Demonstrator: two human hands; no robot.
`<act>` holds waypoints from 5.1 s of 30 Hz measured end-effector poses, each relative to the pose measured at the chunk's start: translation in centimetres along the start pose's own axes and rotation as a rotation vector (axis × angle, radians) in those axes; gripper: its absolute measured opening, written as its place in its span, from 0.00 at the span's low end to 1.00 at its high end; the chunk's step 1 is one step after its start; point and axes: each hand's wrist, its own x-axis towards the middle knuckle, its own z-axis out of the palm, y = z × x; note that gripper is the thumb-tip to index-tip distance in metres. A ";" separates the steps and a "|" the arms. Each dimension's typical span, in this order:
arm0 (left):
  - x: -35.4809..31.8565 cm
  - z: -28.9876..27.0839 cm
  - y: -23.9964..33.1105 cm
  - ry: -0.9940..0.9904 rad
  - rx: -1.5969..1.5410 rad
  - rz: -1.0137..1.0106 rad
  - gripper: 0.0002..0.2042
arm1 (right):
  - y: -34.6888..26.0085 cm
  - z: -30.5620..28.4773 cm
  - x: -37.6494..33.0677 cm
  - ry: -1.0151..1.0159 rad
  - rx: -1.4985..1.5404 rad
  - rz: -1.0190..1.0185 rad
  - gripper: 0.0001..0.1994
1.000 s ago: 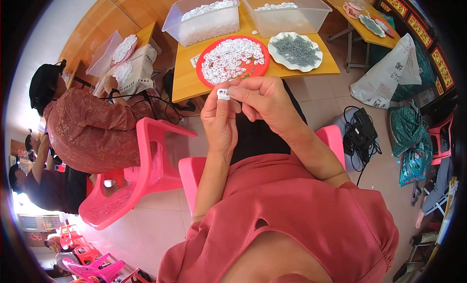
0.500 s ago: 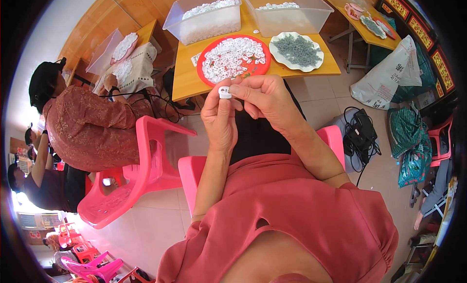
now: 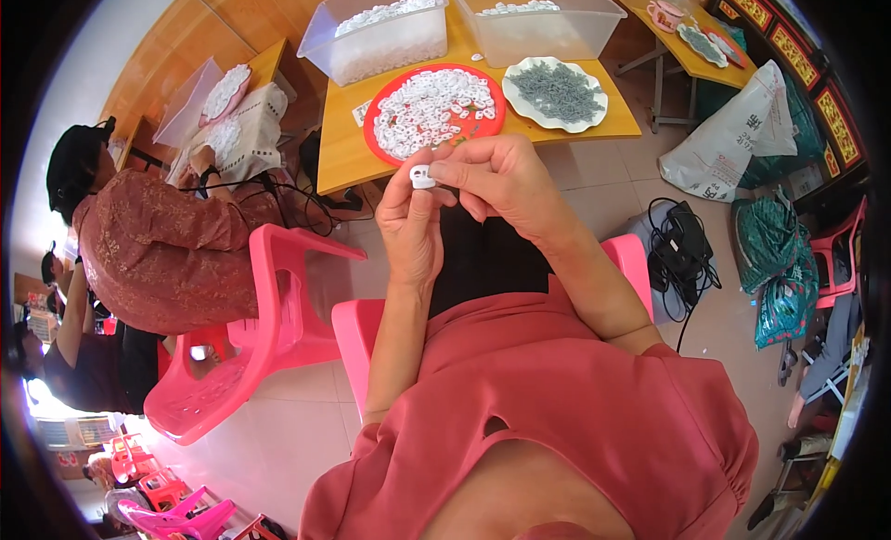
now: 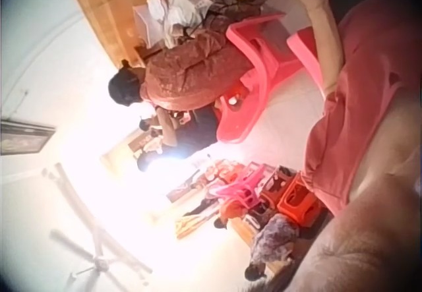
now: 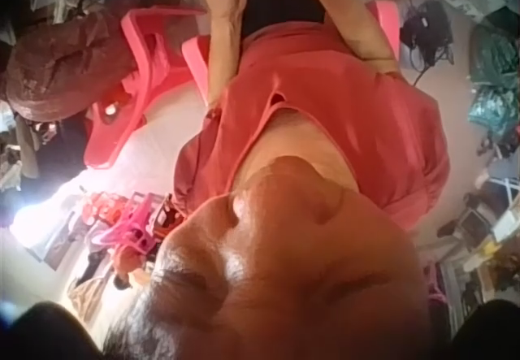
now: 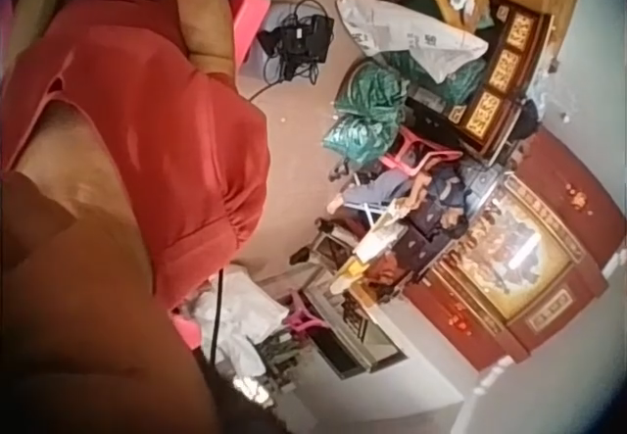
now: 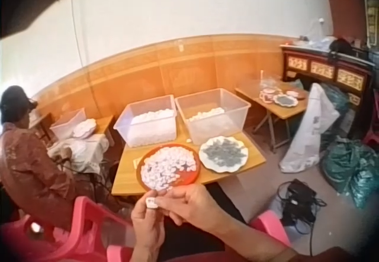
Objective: Sorting and inspecting small white plastic components from a tray into containers.
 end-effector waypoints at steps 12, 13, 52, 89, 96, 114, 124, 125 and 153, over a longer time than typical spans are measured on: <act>-0.3 -0.5 -1.1 0.033 -0.014 -0.042 0.19 | 0.4 -1.2 0.3 -0.068 -0.005 0.038 0.09; -0.3 -0.4 -1.1 0.036 -0.008 -0.040 0.19 | 0.4 -1.2 0.3 -0.071 -0.005 0.037 0.09; -0.2 -9.0 -5.2 0.158 0.420 -0.542 0.17 | -4.1 -7.0 7.7 0.235 0.056 -0.127 0.17; -12.7 -15.0 -5.2 -0.985 1.710 0.067 0.11 | 10.9 -9.5 0.4 -0.048 -0.862 -0.156 0.22; -23.0 -17.1 1.3 -0.605 1.906 -0.025 0.11 | 12.4 -9.3 2.1 -0.387 -0.917 -0.373 0.22; -17.8 -14.1 4.4 -0.732 2.165 -0.395 0.12 | 12.2 -11.6 7.3 -0.134 -0.746 -0.379 0.20; -17.3 -14.6 3.7 -0.810 2.153 -0.355 0.11 | 14.1 -13.0 8.0 -0.088 -0.768 -0.358 0.19; -17.4 -14.9 3.5 -0.826 2.143 -0.337 0.11 | 13.9 -13.3 8.2 -0.072 -0.782 -0.358 0.19; -30.4 -5.8 15.7 -0.130 0.970 -1.881 0.27 | 16.4 -5.6 2.6 -0.393 -0.845 -0.427 0.18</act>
